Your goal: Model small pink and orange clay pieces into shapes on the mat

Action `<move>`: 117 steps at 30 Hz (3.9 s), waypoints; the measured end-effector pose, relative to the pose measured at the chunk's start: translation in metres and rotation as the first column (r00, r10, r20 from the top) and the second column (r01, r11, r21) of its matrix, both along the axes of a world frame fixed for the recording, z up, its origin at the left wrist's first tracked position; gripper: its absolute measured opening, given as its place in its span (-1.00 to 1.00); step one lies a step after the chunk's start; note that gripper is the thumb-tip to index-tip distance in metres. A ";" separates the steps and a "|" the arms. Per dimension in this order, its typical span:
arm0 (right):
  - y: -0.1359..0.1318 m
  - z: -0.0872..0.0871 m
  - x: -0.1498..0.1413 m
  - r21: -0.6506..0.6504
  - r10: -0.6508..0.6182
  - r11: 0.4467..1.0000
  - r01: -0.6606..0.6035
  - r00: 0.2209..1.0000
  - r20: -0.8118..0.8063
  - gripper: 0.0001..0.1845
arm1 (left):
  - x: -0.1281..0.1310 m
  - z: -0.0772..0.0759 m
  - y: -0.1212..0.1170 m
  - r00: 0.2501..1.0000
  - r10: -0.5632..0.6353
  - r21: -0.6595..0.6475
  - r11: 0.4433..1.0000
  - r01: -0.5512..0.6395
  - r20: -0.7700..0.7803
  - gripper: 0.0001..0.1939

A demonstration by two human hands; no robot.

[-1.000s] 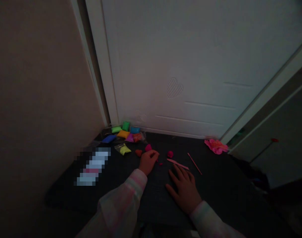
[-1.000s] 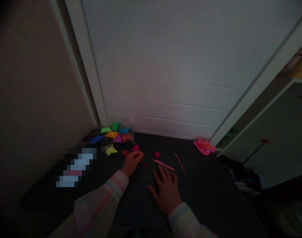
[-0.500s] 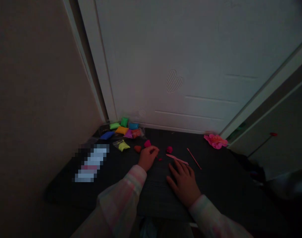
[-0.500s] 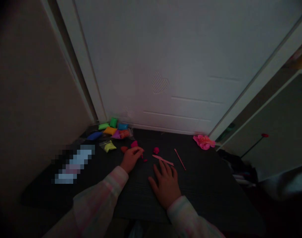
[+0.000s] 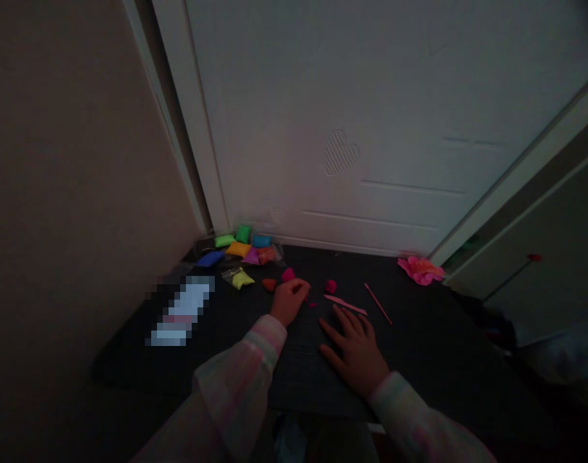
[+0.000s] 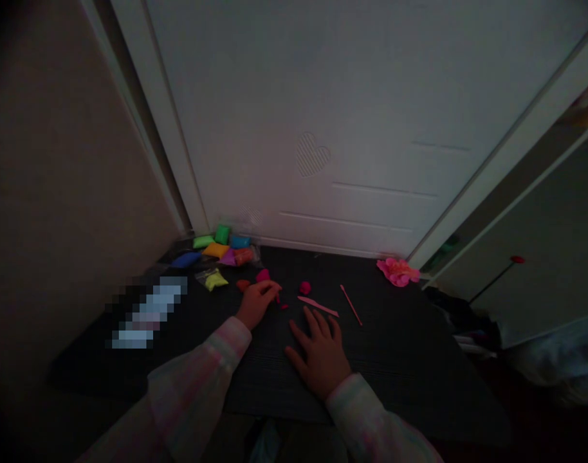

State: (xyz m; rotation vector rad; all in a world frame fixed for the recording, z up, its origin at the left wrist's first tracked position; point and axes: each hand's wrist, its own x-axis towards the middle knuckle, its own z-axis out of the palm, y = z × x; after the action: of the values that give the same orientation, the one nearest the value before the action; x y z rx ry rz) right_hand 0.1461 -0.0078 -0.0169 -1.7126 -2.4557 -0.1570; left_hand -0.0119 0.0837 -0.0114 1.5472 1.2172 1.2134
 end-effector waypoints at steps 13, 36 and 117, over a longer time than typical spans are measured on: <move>0.000 0.002 0.000 -0.028 -0.030 0.999 0.030 0.999 0.015 -0.46 | 0.000 0.001 -0.001 1.000 0.004 0.005 1.000 -0.004 0.008 -0.83; 0.001 0.002 0.000 -0.033 -0.068 0.997 0.068 0.998 0.010 -0.42 | 0.000 0.002 -0.001 1.000 0.012 -0.003 1.000 -0.011 0.015 -0.83; 0.047 0.015 -0.035 0.212 0.197 0.976 -0.048 0.608 -0.769 -0.93 | -0.022 0.013 -0.015 0.874 -0.204 -0.317 0.876 0.364 0.442 -0.66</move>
State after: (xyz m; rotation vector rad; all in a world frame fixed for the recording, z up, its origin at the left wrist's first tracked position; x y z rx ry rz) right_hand 0.1112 0.0394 -0.0017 -1.1483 -1.7918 0.3378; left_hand -0.0341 0.0689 0.0014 1.0703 0.8531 0.9503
